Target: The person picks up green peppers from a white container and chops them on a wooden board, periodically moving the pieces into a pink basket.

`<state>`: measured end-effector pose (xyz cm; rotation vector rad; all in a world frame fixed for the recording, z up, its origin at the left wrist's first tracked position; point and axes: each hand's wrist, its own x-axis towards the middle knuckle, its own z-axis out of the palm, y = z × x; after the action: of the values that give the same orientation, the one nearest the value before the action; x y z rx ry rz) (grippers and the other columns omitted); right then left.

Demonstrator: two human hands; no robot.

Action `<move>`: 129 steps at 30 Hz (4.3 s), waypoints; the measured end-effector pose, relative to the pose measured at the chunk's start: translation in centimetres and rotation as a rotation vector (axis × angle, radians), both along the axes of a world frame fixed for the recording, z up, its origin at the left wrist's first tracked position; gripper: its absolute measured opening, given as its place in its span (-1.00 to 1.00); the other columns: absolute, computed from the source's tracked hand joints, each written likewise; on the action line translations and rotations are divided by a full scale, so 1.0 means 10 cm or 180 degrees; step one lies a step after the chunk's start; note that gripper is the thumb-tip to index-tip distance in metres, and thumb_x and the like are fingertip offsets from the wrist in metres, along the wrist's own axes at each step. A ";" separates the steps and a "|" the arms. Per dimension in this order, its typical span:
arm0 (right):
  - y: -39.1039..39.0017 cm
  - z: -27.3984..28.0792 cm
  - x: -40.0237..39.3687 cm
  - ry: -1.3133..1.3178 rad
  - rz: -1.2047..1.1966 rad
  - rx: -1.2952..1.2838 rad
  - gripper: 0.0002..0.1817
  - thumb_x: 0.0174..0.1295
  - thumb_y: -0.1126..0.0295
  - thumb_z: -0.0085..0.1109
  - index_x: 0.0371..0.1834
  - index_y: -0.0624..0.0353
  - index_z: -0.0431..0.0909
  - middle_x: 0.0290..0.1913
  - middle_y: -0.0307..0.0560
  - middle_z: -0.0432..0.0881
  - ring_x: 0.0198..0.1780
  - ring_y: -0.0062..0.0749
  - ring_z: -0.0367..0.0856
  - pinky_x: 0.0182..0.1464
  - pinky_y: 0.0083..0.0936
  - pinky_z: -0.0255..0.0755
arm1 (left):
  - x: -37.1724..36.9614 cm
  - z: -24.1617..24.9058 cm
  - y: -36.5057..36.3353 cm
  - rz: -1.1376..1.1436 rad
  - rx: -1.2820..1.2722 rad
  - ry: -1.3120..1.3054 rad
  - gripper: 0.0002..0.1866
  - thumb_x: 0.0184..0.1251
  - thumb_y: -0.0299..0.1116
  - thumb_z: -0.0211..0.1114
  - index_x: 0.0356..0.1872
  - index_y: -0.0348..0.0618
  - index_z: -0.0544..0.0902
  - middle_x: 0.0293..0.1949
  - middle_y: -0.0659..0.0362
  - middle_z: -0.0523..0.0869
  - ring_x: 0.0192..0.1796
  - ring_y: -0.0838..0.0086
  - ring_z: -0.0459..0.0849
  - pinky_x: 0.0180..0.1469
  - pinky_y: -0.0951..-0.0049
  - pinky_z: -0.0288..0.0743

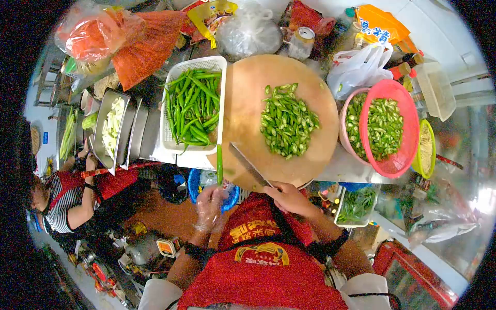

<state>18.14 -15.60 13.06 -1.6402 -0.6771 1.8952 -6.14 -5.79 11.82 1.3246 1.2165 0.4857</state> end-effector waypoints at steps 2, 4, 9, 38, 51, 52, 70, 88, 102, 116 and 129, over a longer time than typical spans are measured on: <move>0.00 -0.09 -0.04 -0.0139 -0.0300 0.0098 -0.47 0.33 0.03 -0.03 0.16 0.23 0.43 -0.73 -0.27 0.38 -0.76 -0.65 0.32 -0.72 -0.60 0.21 | 0.14 0.00 0.04 -0.0116 0.0170 0.0085 -0.76 0.35 -0.32 0.12 -0.27 -0.34 0.60 -0.43 0.06 0.63 -0.33 0.45 0.59 -0.19 0.46 0.46; 0.05 -0.24 0.03 -0.0835 -0.0899 0.0126 -0.49 0.35 0.02 -0.05 0.12 0.25 0.44 -0.77 -0.30 0.33 -0.80 -0.64 0.27 -0.74 -0.61 0.17 | 0.39 -0.02 0.10 -0.0260 0.0471 0.0325 -0.76 0.36 -0.29 0.11 -0.26 -0.30 0.60 -0.45 0.00 0.63 -0.36 0.34 0.62 -0.22 0.39 0.48; 0.23 -0.19 0.03 -0.0550 -0.1125 0.0076 -0.40 0.34 -0.06 -0.09 0.19 0.24 0.41 -0.76 -0.21 0.39 -0.78 -0.58 0.36 -0.69 -0.56 0.26 | 0.71 -0.29 0.07 -0.0852 0.1044 0.1164 -0.72 0.35 -0.16 0.07 -0.25 -0.15 0.59 -0.46 -0.16 0.63 -0.39 -0.09 0.64 -0.33 0.03 0.49; 0.41 -0.26 -0.12 -0.0943 -0.0964 0.0189 -0.56 0.40 0.02 -0.16 -0.05 0.21 0.44 -0.75 -0.28 0.31 -0.81 -0.62 0.24 -0.75 -0.63 0.16 | 0.82 -0.66 0.06 -0.1194 0.1551 0.1553 -0.81 0.30 -0.31 0.00 -0.27 -0.20 0.51 -0.55 -0.07 0.64 -0.48 0.02 0.66 -0.43 0.03 0.53; 0.35 -0.26 -0.08 -0.0808 -0.0853 0.0286 -0.57 0.40 -0.02 -0.16 -0.26 0.17 0.39 -0.71 -0.24 0.37 -0.79 -0.59 0.29 -0.74 -0.64 0.21 | 0.79 -0.83 0.10 -0.1358 0.1594 0.1522 -0.77 0.30 -0.32 -0.01 -0.16 -0.21 0.52 -0.46 -0.09 0.66 -0.42 0.03 0.66 -0.37 0.02 0.52; 0.36 -0.24 -0.08 -0.0788 -0.0695 0.0234 -0.58 0.40 -0.01 -0.17 -0.28 0.17 0.39 -0.71 -0.23 0.37 -0.79 -0.59 0.29 -0.73 -0.63 0.22 | 0.79 -0.79 0.10 -0.1372 0.1594 0.1500 -0.77 0.30 -0.32 -0.01 -0.16 -0.21 0.52 -0.46 -0.09 0.66 -0.42 0.03 0.66 -0.37 0.02 0.52; 0.29 -0.13 -0.09 -0.0769 -0.0686 0.0074 -0.59 0.41 0.01 -0.17 -0.24 0.18 0.40 -0.72 -0.25 0.34 -0.77 -0.60 0.29 -0.73 -0.64 0.19 | 0.82 -0.64 0.14 -0.1131 0.1763 0.1180 -0.87 0.19 -0.37 0.06 -0.32 -0.18 0.51 -0.57 -0.04 0.59 -0.49 0.06 0.61 -0.46 0.09 0.47; 0.22 -0.11 -0.10 -0.0802 -0.0433 0.0045 -0.50 0.39 0.07 -0.10 0.26 0.15 0.38 -0.74 -0.28 0.37 -0.78 -0.64 0.29 -0.73 -0.63 0.20 | 0.80 -0.93 0.10 -0.1129 0.2045 0.1336 -0.85 0.20 -0.39 0.05 -0.27 -0.19 0.52 -0.56 0.05 0.58 -0.52 0.24 0.61 -0.49 0.20 0.47; 0.13 -0.21 0.21 -0.1066 -0.1004 0.0075 -0.55 0.40 0.01 -0.16 -0.18 0.22 0.48 -0.76 -0.27 0.34 -0.83 -0.60 0.25 -0.75 -0.60 0.16 | -0.55 -0.48 0.58 0.0113 0.1033 0.1594 -0.60 0.11 -0.27 0.33 0.00 -0.15 0.59 -0.10 -0.08 0.63 -0.04 0.10 0.58 0.05 0.23 0.44; 0.10 -0.36 0.10 -0.1198 -0.0701 0.0738 -0.56 0.42 0.02 -0.19 -0.35 0.19 0.41 -0.75 -0.27 0.34 -0.77 -0.63 0.27 -0.72 -0.61 0.15 | 0.90 0.13 2.66 -0.0826 0.4376 0.0792 -0.61 0.15 -0.54 0.08 0.05 -0.11 0.56 -0.10 0.01 0.66 -0.05 0.14 0.63 0.01 0.23 0.53; 0.10 -0.34 0.11 -0.1115 -0.0837 0.0459 -0.58 0.41 0.03 -0.17 -0.29 0.20 0.43 -0.74 -0.25 0.35 -0.73 -0.60 0.34 -0.65 -0.61 0.23 | 0.91 0.89 1.99 -0.0772 0.4015 0.1757 -0.61 0.16 -0.42 0.24 0.07 0.01 0.58 -0.14 0.01 0.65 -0.10 0.18 0.62 0.01 0.26 0.50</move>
<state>19.20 -14.56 9.68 -1.8820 -0.6779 1.3593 2.97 14.09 20.73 2.7834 1.1435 0.7865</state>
